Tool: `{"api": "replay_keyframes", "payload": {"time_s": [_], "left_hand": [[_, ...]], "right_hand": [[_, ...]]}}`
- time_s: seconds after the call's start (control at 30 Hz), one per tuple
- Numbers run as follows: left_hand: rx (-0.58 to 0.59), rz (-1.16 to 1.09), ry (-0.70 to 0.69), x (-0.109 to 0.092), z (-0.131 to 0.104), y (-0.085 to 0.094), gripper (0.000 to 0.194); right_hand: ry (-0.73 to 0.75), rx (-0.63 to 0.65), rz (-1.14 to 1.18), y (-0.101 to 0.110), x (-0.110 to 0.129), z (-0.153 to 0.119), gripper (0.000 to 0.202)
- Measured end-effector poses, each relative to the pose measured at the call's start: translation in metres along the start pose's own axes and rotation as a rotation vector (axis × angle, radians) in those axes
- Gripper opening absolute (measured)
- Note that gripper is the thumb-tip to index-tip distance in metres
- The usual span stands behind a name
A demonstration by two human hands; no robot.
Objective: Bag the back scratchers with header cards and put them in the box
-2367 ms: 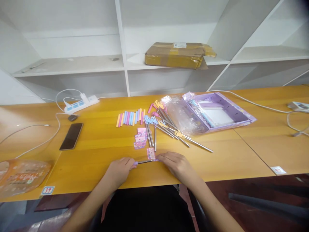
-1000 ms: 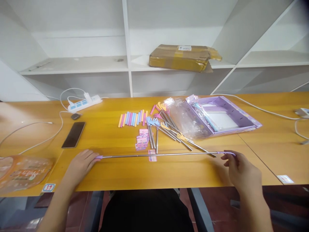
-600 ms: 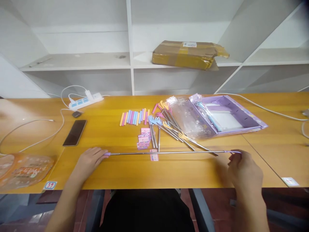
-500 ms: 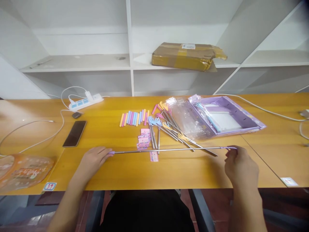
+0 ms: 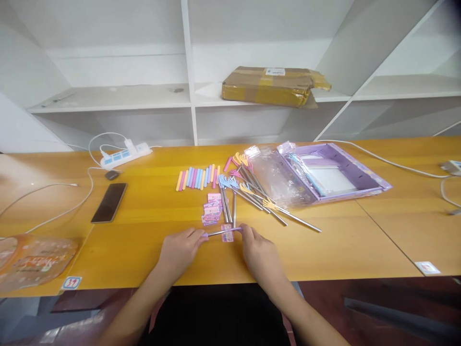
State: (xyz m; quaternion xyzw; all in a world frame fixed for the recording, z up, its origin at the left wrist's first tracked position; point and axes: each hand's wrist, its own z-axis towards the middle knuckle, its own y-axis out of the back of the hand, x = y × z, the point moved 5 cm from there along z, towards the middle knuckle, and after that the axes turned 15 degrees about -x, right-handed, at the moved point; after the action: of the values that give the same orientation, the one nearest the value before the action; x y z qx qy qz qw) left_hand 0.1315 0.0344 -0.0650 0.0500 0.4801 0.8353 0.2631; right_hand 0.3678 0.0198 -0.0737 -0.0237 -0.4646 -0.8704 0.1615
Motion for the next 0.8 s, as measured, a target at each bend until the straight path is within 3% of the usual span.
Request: {"api": "replay_keyframes", "payload": {"time_s": [0.17, 0.33, 0.6, 0.8], "left_hand": [[0.116, -0.192, 0.081, 0.013, -0.006, -0.008, 0.043], [0.208, -0.247, 0.112, 0.014, -0.009, -0.016, 0.041], [0.175, -0.216, 0.046, 0.013, -0.011, -0.018, 0.04], [0.18, -0.187, 0.033, 0.013, -0.01, -0.018, 0.045]], "right_hand": [[-0.091, -0.031, 0.257, -0.002, -0.007, 0.006, 0.024], [-0.203, 0.038, 0.492, -0.014, -0.012, 0.007, 0.027], [-0.223, 0.069, 0.486, -0.016, -0.015, 0.006, 0.027], [-0.169, 0.15, 0.306, -0.027, -0.015, 0.005, 0.025]]}}
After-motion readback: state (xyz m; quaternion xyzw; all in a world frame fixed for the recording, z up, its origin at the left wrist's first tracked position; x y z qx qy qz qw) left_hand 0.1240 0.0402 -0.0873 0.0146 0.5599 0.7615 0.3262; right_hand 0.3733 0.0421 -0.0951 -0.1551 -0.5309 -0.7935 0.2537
